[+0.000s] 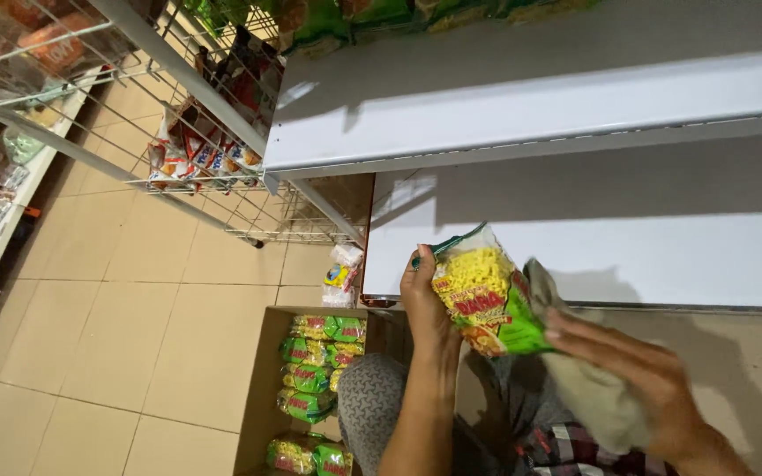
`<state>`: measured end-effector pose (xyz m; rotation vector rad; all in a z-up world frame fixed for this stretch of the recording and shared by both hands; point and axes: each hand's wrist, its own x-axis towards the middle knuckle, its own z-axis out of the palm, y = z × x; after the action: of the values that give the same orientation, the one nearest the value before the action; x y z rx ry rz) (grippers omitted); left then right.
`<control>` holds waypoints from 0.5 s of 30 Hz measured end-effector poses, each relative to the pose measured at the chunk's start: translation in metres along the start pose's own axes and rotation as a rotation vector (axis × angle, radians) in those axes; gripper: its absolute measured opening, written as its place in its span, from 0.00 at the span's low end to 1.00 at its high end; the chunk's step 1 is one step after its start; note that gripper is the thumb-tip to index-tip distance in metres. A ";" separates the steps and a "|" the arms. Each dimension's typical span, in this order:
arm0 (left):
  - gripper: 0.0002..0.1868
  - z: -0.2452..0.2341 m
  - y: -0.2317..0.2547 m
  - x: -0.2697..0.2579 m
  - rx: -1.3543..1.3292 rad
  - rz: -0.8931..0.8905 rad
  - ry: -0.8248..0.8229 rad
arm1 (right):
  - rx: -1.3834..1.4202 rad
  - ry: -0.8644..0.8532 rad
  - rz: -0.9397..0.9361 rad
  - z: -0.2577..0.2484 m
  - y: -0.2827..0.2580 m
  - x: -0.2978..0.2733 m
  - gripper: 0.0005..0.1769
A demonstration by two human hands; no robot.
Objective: Wiping down individual packages of instant noodles with a cloth and placing them onto a shelf.
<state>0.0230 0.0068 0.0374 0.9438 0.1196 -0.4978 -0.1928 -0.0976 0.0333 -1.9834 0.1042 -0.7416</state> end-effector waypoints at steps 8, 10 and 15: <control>0.15 0.014 -0.012 -0.014 0.170 0.211 -0.113 | -0.490 0.195 -0.198 0.015 -0.002 0.064 0.32; 0.17 0.013 -0.010 -0.020 0.249 0.281 -0.110 | -0.567 0.138 -0.247 0.041 0.014 0.063 0.25; 0.19 0.004 0.006 -0.008 0.350 0.231 0.112 | -0.760 -0.200 -0.393 0.068 0.028 0.008 0.43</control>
<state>0.0184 0.0099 0.0469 1.3107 0.0225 -0.2542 -0.1435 -0.0624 -0.0087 -2.8456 -0.1532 -0.8167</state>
